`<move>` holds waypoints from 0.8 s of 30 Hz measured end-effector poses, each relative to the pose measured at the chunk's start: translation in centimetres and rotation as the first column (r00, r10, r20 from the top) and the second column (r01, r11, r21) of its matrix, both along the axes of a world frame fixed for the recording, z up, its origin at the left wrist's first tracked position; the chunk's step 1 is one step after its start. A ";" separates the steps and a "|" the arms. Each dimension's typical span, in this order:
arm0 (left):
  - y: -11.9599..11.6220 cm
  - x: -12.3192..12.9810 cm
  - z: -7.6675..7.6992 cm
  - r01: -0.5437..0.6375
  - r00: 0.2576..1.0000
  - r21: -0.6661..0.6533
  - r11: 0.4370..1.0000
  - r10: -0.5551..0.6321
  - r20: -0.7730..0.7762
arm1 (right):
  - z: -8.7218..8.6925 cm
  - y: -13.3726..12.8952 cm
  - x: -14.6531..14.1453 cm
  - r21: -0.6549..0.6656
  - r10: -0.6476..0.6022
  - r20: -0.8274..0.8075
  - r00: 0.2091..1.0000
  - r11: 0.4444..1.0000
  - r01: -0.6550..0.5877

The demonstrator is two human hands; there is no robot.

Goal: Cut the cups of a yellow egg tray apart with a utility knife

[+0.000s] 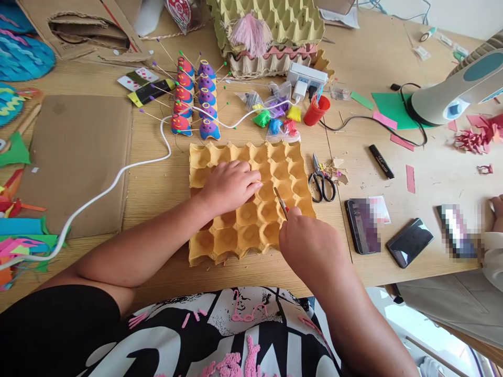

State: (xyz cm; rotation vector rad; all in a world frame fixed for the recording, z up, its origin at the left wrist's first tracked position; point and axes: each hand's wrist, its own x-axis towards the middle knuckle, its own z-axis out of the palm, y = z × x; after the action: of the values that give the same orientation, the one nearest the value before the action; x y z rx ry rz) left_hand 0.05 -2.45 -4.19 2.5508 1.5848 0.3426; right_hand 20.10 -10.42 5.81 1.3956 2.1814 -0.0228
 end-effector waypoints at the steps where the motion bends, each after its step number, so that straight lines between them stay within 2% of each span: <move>1: 0.0 0.0 0.0 0.000 1.000 -0.002 1.000 0.000 0.002 | 0.3 0.2 0.1 0.006 -0.035 -0.017 0.999 0.999 0.035; 4: 0.1 0.0 -0.1 -0.003 1.000 -0.015 1.000 0.003 0.012 | 0.5 0.8 -0.1 0.067 -0.217 -0.104 0.971 0.972 0.224; 5: 0.1 0.0 -0.1 -0.004 1.000 -0.020 1.000 0.004 0.016 | 0.3 0.9 -0.2 0.080 -0.240 -0.130 0.962 0.965 0.251; 12: 0.1 0.0 0.0 -0.004 1.000 -0.020 1.000 0.004 0.016 | -2.3 0.8 -0.1 0.099 -0.203 -0.154 0.967 0.971 0.219; 19: 0.0 0.0 0.3 -0.007 1.000 -0.038 0.999 0.007 -0.002 | -1.4 1.0 -2.0 0.022 -0.332 -0.092 0.939 0.942 0.336; 21: 0.0 0.0 0.3 -0.009 1.000 -0.038 0.999 0.009 -0.001 | -1.1 0.8 -2.1 0.041 -0.285 -0.077 0.955 0.957 0.288; 24: 0.0 0.0 0.2 -0.006 1.000 -0.025 1.000 0.006 -0.008 | -0.8 0.7 -1.7 0.033 -0.124 -0.034 0.992 0.992 0.126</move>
State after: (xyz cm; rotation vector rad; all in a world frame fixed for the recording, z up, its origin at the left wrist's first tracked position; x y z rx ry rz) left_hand 0.10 -2.48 -3.97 2.5327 1.5894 0.3118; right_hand 18.38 -9.75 5.00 1.5602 2.1266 -0.0537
